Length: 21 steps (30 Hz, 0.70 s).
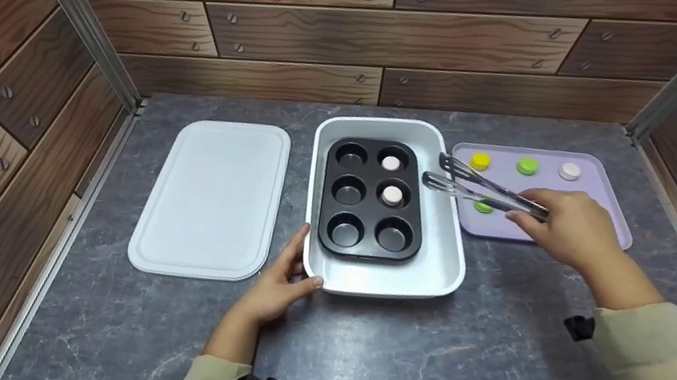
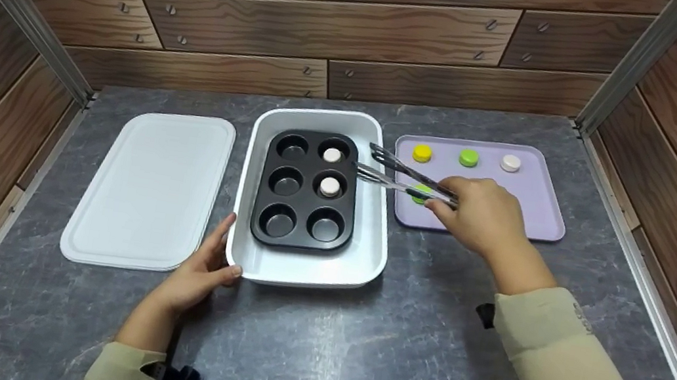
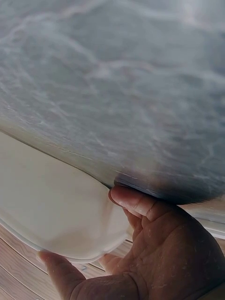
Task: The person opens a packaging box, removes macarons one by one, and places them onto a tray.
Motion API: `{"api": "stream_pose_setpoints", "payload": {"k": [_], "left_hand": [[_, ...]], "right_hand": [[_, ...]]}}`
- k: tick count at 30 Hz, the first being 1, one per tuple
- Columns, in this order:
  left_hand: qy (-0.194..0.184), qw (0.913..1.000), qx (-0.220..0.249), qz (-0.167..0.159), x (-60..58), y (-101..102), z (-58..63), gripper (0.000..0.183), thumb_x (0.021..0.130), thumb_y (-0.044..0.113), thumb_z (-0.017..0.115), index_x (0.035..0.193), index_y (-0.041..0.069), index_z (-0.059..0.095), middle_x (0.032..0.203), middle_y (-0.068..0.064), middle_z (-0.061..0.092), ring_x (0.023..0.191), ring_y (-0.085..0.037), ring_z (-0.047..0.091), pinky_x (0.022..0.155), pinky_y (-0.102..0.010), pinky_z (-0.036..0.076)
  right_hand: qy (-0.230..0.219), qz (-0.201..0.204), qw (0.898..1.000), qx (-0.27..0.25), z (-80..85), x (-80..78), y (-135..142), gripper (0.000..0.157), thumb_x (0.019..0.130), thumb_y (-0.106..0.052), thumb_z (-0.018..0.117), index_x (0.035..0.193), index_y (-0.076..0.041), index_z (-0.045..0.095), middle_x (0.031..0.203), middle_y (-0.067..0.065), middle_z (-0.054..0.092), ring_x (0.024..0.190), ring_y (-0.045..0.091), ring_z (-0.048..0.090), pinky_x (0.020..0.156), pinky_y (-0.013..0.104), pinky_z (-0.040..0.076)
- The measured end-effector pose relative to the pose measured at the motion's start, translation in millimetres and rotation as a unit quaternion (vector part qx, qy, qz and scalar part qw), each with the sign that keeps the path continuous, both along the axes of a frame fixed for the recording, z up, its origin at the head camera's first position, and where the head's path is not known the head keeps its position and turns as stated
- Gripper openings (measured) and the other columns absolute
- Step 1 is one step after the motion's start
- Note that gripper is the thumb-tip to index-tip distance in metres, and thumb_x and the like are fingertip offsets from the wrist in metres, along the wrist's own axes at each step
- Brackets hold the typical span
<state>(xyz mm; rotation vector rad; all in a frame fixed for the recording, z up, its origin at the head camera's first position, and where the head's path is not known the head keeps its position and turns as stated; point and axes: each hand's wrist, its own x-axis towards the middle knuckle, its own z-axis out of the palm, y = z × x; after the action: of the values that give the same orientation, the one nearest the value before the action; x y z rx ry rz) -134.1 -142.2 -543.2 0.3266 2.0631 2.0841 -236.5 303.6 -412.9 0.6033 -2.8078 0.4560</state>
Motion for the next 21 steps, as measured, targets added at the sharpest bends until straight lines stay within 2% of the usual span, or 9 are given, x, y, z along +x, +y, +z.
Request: {"api": "stream_pose_setpoints", "payload": {"k": [6,13,21], "left_hand": [[0.002,1.0000,0.000,0.000,1.0,0,0.0,0.094,0.097,-0.001,0.071,0.169,0.004,0.011,0.159,-0.036,0.038,0.130,-0.047,0.058,0.090,-0.028,0.056],[-0.005,0.9999,-0.013,0.001,1.2,-1,0.0,0.094,0.098,0.001,0.072,0.170,0.005,0.011,0.158,-0.035,0.039,0.131,-0.046,0.058,0.090,-0.027,0.054],[0.003,1.0000,-0.002,-0.004,0.0,0,0.4,0.095,0.098,-0.001,0.071,0.170,0.005,0.010,0.160,-0.035,0.036,0.131,-0.048,0.057,0.092,-0.027,0.054]], "right_hand": [[-0.015,0.015,1.000,0.007,0.7,-2.4,-15,0.029,0.092,-0.030,0.084,0.110,-0.008,0.079,0.087,0.013,0.076,0.069,0.033,0.066,0.059,0.059,0.048],[-0.051,0.036,0.997,0.037,0.9,-8.9,-34,0.026,0.094,-0.032,0.081,0.109,-0.011,0.080,0.086,0.006,0.076,0.067,0.027,0.062,0.060,0.056,0.049],[-0.079,0.040,0.995,0.049,-1.7,-14.7,-49,0.026,0.095,-0.032,0.079,0.109,-0.010,0.080,0.087,0.004,0.076,0.068,0.026,0.061,0.061,0.053,0.049]]}}
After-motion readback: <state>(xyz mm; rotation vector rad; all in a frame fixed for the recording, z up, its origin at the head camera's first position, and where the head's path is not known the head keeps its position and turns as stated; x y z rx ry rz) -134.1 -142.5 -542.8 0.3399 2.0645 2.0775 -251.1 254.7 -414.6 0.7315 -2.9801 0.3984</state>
